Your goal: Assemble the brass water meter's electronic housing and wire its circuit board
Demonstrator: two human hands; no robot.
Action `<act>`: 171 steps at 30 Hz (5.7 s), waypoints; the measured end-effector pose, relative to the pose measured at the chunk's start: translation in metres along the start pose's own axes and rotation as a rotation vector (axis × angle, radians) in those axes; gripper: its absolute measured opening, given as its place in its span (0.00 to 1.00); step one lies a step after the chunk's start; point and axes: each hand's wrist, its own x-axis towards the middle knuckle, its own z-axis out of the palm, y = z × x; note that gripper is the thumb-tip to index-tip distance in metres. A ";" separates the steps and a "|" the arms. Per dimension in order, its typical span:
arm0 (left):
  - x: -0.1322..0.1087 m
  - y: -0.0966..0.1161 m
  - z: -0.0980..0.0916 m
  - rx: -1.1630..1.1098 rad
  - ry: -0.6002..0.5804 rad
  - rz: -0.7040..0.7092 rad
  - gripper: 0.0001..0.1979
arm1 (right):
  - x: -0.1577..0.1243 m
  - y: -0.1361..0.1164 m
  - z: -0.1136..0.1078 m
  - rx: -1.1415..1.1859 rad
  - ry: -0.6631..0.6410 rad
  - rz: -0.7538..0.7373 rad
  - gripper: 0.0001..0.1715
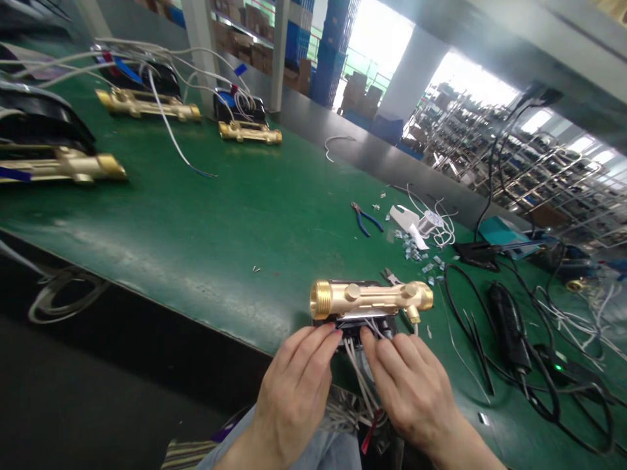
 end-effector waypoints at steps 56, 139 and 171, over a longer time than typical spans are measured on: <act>0.004 -0.015 -0.007 -0.031 -0.153 0.291 0.15 | -0.022 -0.021 0.011 0.118 -0.007 0.286 0.18; 0.016 -0.020 0.018 -0.140 0.100 0.324 0.07 | 0.055 0.036 -0.041 0.694 -0.294 0.305 0.07; 0.015 -0.021 0.022 -0.091 0.126 0.370 0.05 | 0.031 0.013 -0.015 0.028 -0.301 -0.027 0.13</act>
